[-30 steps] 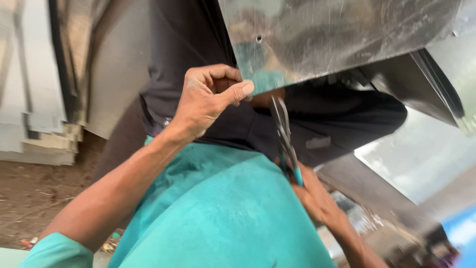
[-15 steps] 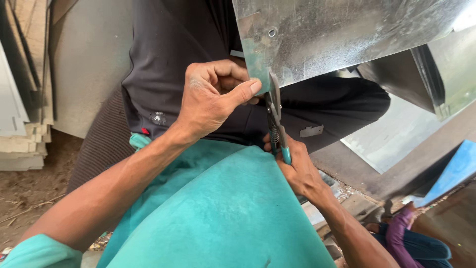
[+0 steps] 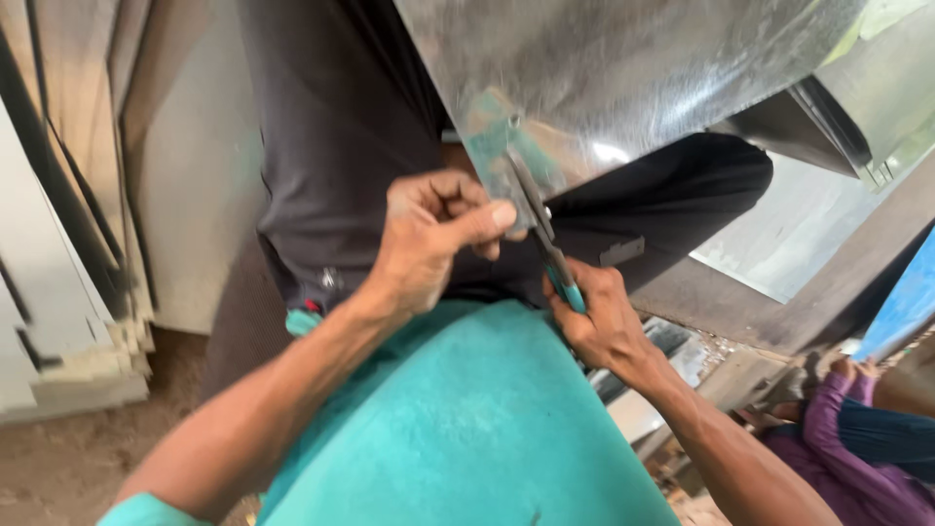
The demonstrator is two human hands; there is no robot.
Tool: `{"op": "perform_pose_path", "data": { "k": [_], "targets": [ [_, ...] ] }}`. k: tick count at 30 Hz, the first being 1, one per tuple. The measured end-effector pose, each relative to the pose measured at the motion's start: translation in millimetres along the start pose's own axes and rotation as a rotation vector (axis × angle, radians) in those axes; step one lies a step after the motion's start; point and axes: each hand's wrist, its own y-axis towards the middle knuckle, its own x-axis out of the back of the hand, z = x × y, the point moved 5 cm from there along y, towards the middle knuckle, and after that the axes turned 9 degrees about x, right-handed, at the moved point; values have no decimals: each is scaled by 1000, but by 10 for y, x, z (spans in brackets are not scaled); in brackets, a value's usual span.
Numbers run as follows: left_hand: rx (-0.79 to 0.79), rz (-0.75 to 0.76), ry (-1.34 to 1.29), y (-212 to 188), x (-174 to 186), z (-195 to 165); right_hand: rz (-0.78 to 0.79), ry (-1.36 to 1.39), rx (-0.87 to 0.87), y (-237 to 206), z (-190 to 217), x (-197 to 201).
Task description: The person uses tin snips to cut a large metal sheet held on their lap. They repeatedly reposition the sheet and snips to trim edges and corners, removing small metal pieces as they work.
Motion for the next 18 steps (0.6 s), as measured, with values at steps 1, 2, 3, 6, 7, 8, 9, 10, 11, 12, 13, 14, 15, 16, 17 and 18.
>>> {"op": "perform_pose_path", "data": {
  "k": [1,2,3,6,7,8,9,10,11,12,13,14,15,16,17,18],
  "targets": [
    [18,21,-37,5,-10,16,-17,-17,-6,5,23,29],
    [45,33,-74,7,-17,37,-4,28,50,14,76,38],
    [53,19,-87,6,-14,51,8,82,94,21,122,49],
    [98,27,-103,-8,-45,112,-1,58,82,34,176,100],
    [84,39,-82,-15,-65,118,-5,5,78,38,191,115],
    [60,47,-63,-23,-86,119,-23,-16,34,40,183,133],
    [59,45,-62,-30,-105,130,-28,-34,-3,42,175,142],
    [56,31,-57,-37,-122,136,-24,-46,-35,46,166,146],
    [54,21,-52,-45,-141,138,-27,-9,40,61,204,146],
    [47,16,-53,-53,-163,128,-37,28,107,74,233,150],
    [47,18,-54,-62,-184,110,-53,66,167,87,253,157],
    [56,22,-59,-71,-196,78,-51,41,115,102,212,153],
    [83,44,-24,-81,-204,34,-47,15,62,115,162,146],
    [97,62,12,-94,-189,-42,-39,-16,22,128,112,134],
    [99,72,53,-112,-147,-149,-48,-26,8,140,66,125],
    [95,33,300,-135,-68,-277,-54,-36,-7,149,12,109]
  ]
}}
